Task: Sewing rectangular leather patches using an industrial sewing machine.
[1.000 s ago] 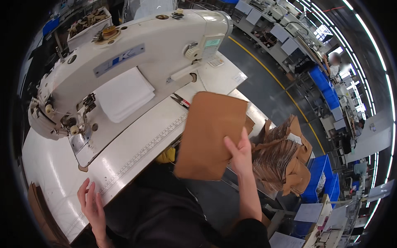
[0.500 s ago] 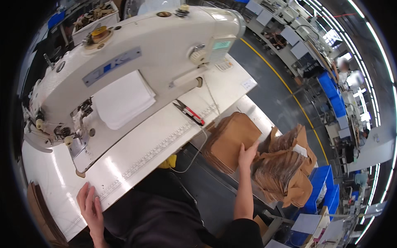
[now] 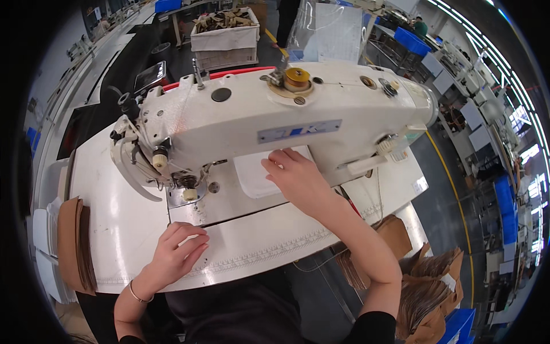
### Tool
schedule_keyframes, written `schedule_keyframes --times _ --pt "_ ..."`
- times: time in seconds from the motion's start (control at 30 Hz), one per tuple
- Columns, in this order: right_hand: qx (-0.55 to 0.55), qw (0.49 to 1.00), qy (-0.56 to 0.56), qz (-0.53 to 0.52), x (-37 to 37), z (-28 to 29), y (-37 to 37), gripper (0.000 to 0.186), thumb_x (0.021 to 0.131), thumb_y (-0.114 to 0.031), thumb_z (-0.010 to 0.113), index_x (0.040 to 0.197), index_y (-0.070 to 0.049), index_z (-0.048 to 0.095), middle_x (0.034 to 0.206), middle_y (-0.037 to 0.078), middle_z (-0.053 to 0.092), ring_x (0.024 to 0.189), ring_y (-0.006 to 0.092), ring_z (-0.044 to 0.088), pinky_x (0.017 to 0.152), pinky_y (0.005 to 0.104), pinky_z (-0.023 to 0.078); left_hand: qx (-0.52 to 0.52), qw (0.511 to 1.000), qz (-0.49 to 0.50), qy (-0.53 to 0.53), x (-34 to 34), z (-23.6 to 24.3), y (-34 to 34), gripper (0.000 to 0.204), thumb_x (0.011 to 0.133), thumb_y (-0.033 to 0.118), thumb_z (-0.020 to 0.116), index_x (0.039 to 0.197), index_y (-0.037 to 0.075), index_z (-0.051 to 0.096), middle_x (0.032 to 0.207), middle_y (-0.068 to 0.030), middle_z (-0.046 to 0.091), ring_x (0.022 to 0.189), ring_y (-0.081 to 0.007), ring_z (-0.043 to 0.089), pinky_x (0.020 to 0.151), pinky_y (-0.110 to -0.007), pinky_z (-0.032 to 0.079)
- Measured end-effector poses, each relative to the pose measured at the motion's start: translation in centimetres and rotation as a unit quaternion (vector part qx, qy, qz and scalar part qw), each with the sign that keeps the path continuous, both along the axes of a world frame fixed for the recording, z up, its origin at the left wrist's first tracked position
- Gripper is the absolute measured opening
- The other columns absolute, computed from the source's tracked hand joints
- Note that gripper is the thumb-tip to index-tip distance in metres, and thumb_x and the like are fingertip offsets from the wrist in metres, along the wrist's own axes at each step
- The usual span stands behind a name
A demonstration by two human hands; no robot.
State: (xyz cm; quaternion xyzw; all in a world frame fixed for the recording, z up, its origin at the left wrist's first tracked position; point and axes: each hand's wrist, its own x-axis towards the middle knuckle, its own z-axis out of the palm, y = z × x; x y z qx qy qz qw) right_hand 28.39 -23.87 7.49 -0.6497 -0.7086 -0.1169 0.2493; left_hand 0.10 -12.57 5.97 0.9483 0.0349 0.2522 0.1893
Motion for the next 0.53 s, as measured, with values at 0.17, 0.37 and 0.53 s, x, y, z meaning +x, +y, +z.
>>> schedule_keyframes --times 0.17,0.37,0.53 --pt "-0.096 0.99 -0.097 0.038 1.5 -1.1 1.8 0.009 0.082 -0.007 0.061 0.089 -0.001 0.062 0.094 0.012 0.063 0.083 0.0304 0.062 0.073 0.0382 0.05 0.012 1.0 -0.027 -0.01 3.1 -0.1 1.0 0.025 0.072 0.004 0.073 0.095 0.001 0.065 0.102 -0.0088 0.062 0.09 -0.0256 0.06 0.075 -0.034 0.051" --pt "-0.237 0.884 0.385 -0.117 3.1 -0.9 2.0 0.025 0.082 -0.018 0.066 0.099 0.0 0.063 0.085 0.009 0.066 0.079 0.0205 0.064 0.076 0.0328 0.051 0.106 0.993 -0.042 -0.001 8.3 0.0 1.2 0.04 0.076 0.01 0.071 0.113 0.002 0.06 0.122 -0.0094 0.058 0.117 -0.0253 0.052 0.093 -0.036 0.047" --pt "-0.199 0.905 0.363 -0.096 3.9 -0.9 2.3 0.037 0.081 -0.027 0.071 0.109 -0.004 0.063 0.098 0.008 0.068 0.087 0.0184 0.065 0.081 0.0313 0.05 0.32 0.945 0.002 0.072 11.7 -2.0 1.1 0.054 0.082 0.021 0.065 0.132 0.008 0.049 0.143 -0.0088 0.042 0.136 -0.0245 0.035 0.115 -0.041 0.021"
